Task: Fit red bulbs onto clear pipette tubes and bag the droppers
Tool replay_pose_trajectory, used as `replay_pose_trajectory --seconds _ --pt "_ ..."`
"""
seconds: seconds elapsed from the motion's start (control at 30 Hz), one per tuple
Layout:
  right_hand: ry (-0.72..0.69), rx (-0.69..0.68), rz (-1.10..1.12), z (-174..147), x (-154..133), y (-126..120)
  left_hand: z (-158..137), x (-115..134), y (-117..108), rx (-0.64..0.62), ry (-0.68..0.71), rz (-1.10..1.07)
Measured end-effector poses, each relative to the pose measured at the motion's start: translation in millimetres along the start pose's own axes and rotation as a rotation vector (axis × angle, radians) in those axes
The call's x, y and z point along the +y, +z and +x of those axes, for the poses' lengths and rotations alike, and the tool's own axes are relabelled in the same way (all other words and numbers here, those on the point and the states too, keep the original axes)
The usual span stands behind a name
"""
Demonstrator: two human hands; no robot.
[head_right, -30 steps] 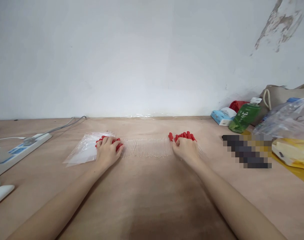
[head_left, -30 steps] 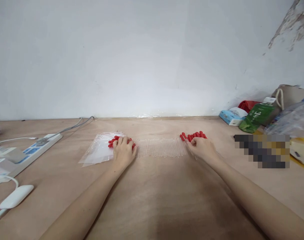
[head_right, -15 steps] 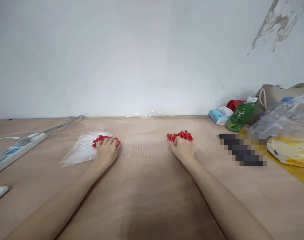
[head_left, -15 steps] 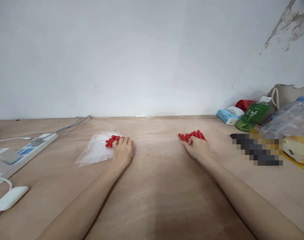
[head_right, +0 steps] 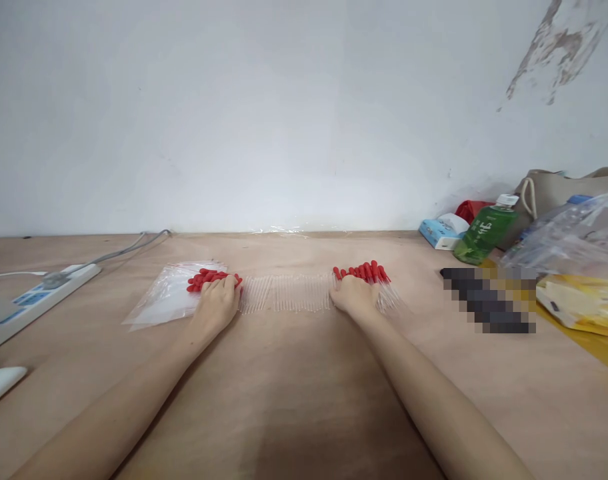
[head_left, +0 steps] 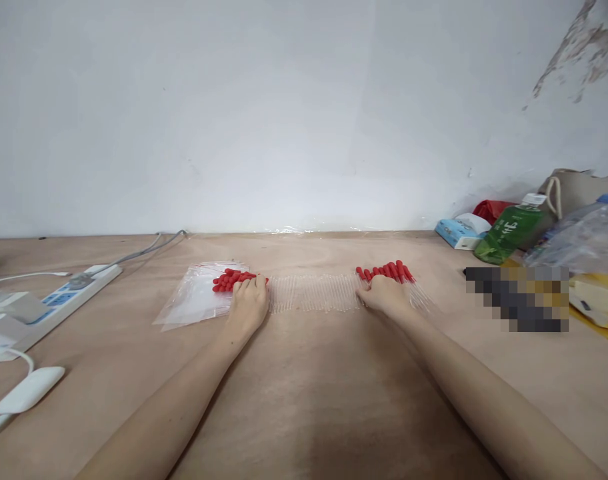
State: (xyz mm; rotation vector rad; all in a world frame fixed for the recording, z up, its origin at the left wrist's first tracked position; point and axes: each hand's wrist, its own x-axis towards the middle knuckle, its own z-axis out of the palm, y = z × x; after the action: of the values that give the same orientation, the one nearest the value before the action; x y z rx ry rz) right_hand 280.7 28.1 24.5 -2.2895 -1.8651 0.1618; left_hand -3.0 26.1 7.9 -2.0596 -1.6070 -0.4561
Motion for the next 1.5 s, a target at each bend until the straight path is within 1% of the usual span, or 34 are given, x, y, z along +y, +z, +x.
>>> replay_pose_trajectory --seconds 0.07,0.1,0.17,0.2,0.23,0.3,0.37,0.43,0.5,0.57,0.63,0.7,0.9,1.07,1.2,1.37,1.43,1.5 --pt "0.012 -0.005 0.007 1.4 -0.2 0.0 0.4 3.5 -4.3 0.054 0.001 -0.101" --pt "0.011 -0.007 0.018 1.7 0.1 -0.1 -0.2 7.0 -6.6 0.096 -0.002 -0.186" --pt "-0.006 -0.003 0.061 1.4 1.4 0.0 -3.6 18.2 -11.4 0.171 -0.019 -0.41" --pt "-0.026 0.011 0.096 0.5 2.2 0.2 -6.6 25.5 -13.6 0.187 -0.037 -0.527" --pt "-0.053 0.039 0.14 -1.1 2.9 0.7 -10.5 33.6 -15.7 0.151 -0.036 -0.638" --pt "-0.146 0.114 0.261 -7.0 4.3 3.2 -19.5 50.0 -19.3 0.002 -0.036 -0.843" --pt "-0.312 0.176 0.413 -17.3 5.4 7.7 -28.0 63.6 -21.8 -0.119 -0.058 -1.023" --pt "-0.505 0.214 0.541 -31.6 6.3 13.2 -33.7 72.1 -23.3 -0.205 -0.058 -1.108" --pt "-0.656 0.245 0.585 -46.9 6.9 18.0 -35.8 75.3 -23.8 -0.237 -0.055 -1.127" --pt "-0.763 0.256 0.561 -59.7 6.9 20.9 -35.4 75.0 -23.4 -0.235 -0.06 -1.136" --pt "-0.835 0.24 0.528 -67.4 6.2 21.8 -34.2 73.3 -22.1 -0.229 -0.07 -1.156" --pt "-0.876 0.229 0.507 -70.3 5.1 21.7 -33.7 71.8 -20.4 -0.222 -0.08 -1.172" --pt "-0.904 0.223 0.461 -70.6 2.0 23.1 -35.7 70.4 -17.9 -0.202 -0.094 -1.195" --pt "-0.906 0.222 0.458 -73.5 1.1 22.5 -35.3 71.3 -19.6 -0.215 -0.105 -1.275" --pt "-0.909 0.158 0.517 -73.2 1.0 19.6 -34.8 71.6 -18.2 -0.2 -0.1 -1.296" --pt "-0.924 0.074 0.617 -70.5 0.7 20.6 -35.5 70.2 -15.1 -0.157 -0.082 -1.243" --pt "-0.928 0.033 0.644 -69.2 1.7 20.7 -36.4 69.5 -15.6 -0.159 -0.068 -1.23" --pt "-0.929 0.002 0.624 -67.3 4.2 19.4 -37.6 68.8 -17.6 -0.175 -0.034 -1.206"
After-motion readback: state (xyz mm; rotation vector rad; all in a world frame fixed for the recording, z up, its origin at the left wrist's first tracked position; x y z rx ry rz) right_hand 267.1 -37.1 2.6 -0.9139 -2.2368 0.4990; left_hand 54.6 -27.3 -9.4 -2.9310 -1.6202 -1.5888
